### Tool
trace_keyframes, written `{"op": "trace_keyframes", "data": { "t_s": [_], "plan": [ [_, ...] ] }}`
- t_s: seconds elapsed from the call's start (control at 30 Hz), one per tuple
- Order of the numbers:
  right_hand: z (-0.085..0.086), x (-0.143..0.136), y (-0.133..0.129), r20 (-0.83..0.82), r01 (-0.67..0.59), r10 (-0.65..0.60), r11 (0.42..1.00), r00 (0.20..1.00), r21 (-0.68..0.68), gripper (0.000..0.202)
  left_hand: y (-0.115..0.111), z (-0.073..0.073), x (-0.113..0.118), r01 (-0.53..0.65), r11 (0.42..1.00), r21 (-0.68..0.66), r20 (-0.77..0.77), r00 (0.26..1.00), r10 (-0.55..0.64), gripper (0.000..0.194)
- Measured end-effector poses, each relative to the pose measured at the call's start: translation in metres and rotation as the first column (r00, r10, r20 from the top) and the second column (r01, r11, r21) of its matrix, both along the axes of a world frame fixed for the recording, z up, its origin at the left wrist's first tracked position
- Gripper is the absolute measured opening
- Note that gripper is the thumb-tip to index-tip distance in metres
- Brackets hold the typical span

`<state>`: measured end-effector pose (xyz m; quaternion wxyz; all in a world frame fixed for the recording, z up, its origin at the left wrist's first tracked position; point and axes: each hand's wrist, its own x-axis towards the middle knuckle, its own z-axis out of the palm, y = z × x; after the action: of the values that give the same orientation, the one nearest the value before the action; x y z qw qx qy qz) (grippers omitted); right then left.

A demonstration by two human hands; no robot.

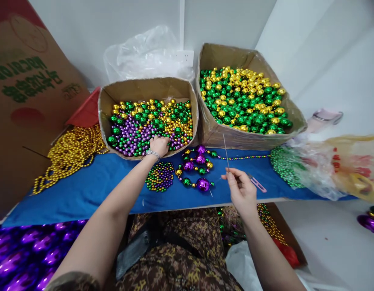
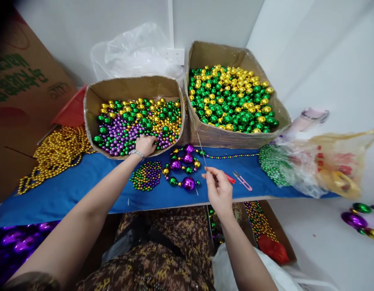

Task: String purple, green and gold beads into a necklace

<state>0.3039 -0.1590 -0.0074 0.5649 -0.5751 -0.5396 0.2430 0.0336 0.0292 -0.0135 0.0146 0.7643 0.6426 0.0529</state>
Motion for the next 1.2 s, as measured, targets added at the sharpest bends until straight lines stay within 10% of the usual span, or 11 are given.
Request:
{"op": "trace_keyframes", "data": {
  "t_s": [0.93,1.1,1.2],
  "plan": [
    [0.001,-0.001,-0.003,0.046,-0.013,0.013,1.000,0.999,0.001,0.022,-0.025,0.001,-0.020,0.050,0.994,0.093,0.424,0.902,-0.085,0.025],
    [-0.001,0.001,-0.003,0.052,-0.015,0.015,1.000,0.999,0.001,0.023,-0.033,0.003,-0.018,0.028,0.997,0.073,0.581,0.811,-0.065,0.034],
    [-0.003,0.001,-0.003,0.049,-0.022,0.022,1.000,0.999,-0.004,0.022,-0.043,0.007,-0.016,0.018,0.998,-0.054,0.837,0.545,0.035,0.042]
  ]
}}
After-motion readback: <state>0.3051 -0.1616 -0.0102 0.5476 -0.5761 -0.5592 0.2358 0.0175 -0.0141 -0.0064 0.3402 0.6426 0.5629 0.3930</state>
